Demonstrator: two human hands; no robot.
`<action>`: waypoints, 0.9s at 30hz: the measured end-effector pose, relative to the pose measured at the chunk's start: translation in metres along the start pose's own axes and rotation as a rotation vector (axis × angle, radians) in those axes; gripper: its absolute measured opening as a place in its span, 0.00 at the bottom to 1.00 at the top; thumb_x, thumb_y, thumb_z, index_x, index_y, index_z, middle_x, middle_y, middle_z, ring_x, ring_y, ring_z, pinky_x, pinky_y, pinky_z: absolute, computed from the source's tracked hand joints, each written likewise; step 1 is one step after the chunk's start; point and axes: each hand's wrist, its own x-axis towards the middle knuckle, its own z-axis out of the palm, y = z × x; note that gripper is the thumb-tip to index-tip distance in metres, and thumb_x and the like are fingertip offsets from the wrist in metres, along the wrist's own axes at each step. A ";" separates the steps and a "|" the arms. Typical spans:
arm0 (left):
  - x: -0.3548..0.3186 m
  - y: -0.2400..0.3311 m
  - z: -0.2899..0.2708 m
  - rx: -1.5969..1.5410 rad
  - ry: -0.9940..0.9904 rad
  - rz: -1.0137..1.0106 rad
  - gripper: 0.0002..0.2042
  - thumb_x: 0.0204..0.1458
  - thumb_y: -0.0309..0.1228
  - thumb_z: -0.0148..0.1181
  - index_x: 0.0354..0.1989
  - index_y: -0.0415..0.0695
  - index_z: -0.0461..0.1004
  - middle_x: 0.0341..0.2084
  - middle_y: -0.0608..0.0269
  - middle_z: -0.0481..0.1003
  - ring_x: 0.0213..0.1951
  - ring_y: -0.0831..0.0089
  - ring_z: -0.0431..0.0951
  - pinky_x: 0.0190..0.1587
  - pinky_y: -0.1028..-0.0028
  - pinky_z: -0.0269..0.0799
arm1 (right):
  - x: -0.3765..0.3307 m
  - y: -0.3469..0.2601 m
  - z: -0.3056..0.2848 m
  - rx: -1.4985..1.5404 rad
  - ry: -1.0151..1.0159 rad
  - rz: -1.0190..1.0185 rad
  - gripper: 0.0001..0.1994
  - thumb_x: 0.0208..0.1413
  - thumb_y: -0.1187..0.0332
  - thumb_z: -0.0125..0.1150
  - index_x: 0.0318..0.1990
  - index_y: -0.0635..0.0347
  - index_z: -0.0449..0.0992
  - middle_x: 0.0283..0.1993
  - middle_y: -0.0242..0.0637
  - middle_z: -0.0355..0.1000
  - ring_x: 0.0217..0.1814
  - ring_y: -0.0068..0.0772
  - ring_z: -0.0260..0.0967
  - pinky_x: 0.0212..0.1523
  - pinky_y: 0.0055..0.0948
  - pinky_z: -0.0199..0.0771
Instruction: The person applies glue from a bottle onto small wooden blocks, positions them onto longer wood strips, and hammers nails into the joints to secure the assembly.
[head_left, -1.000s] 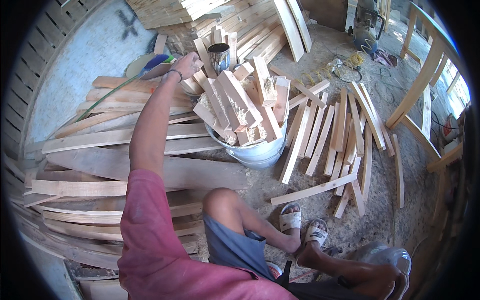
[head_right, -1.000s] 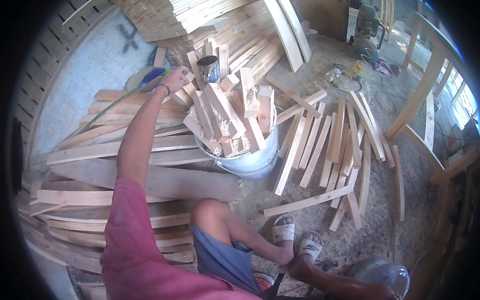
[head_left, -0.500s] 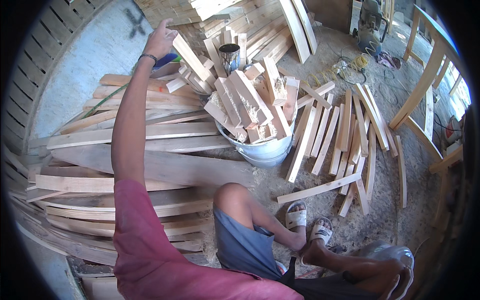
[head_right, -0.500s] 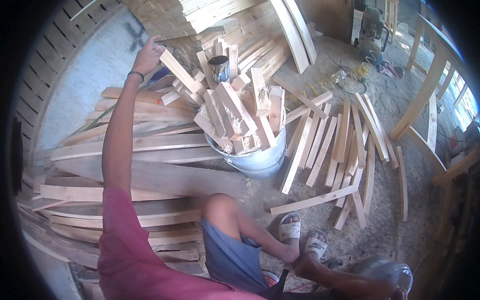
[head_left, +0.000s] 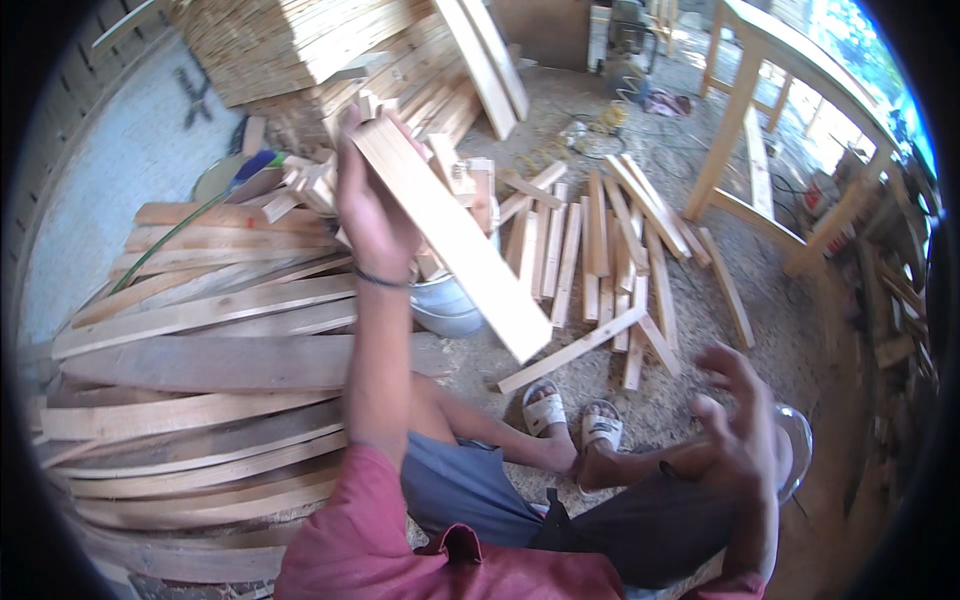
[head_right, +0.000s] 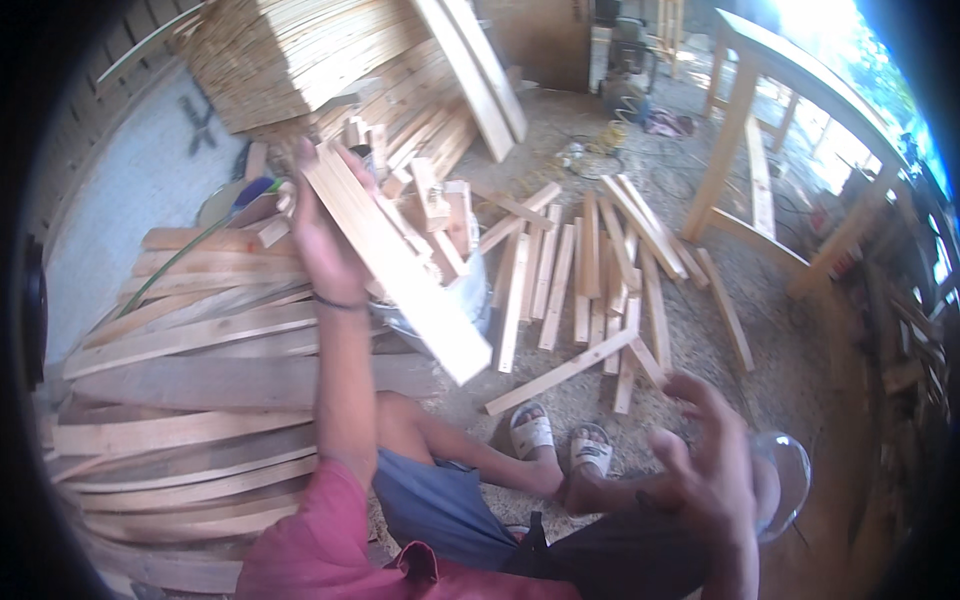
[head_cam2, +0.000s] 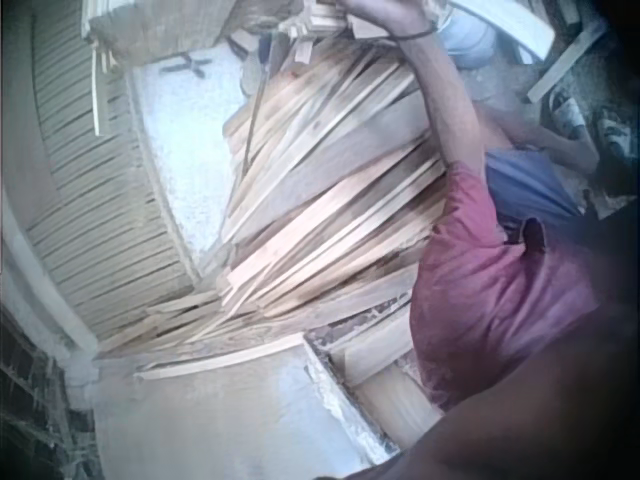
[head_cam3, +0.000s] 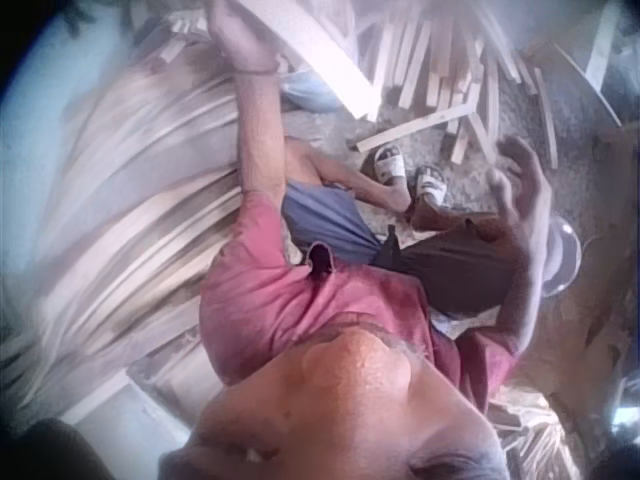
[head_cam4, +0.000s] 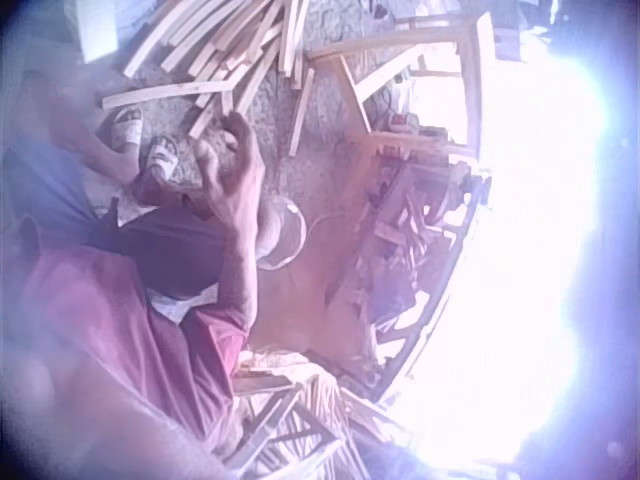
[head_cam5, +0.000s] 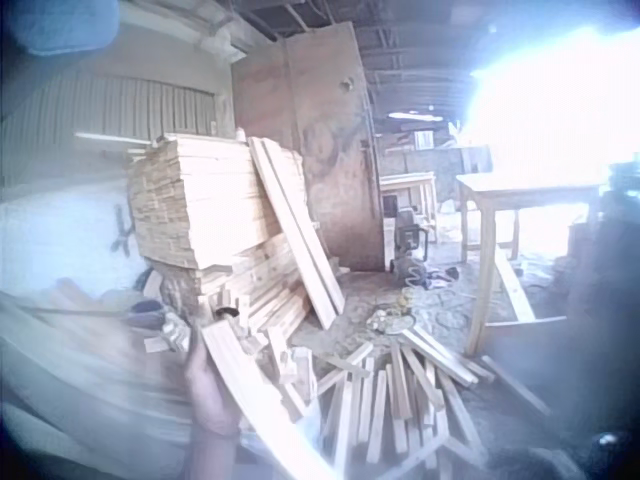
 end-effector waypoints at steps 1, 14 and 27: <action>-0.022 -0.021 0.005 -0.147 -0.013 -0.147 0.19 0.66 0.44 0.50 0.62 0.51 0.67 0.46 0.59 0.74 0.43 0.69 0.76 0.47 0.66 0.76 | 0.005 0.003 0.012 0.122 -0.087 0.009 0.34 0.53 0.53 0.64 0.61 0.71 0.66 0.57 0.50 0.72 0.62 0.44 0.68 0.60 0.43 0.67; -0.144 -0.122 0.068 -0.035 -0.074 -0.477 0.38 0.58 0.29 0.62 0.72 0.47 0.45 0.59 0.53 0.67 0.64 0.63 0.66 0.64 0.61 0.66 | -0.041 0.064 0.061 0.599 -0.297 0.442 0.21 0.60 0.60 0.62 0.54 0.66 0.72 0.41 0.34 0.75 0.44 0.23 0.71 0.44 0.27 0.73; -0.135 -0.113 0.115 0.061 -0.243 -0.550 0.45 0.51 0.22 0.69 0.72 0.42 0.42 0.54 0.52 0.73 0.53 0.63 0.77 0.57 0.65 0.75 | -0.061 0.074 0.053 0.357 -0.204 0.244 0.26 0.56 0.56 0.68 0.54 0.66 0.71 0.42 0.42 0.77 0.43 0.31 0.75 0.42 0.32 0.76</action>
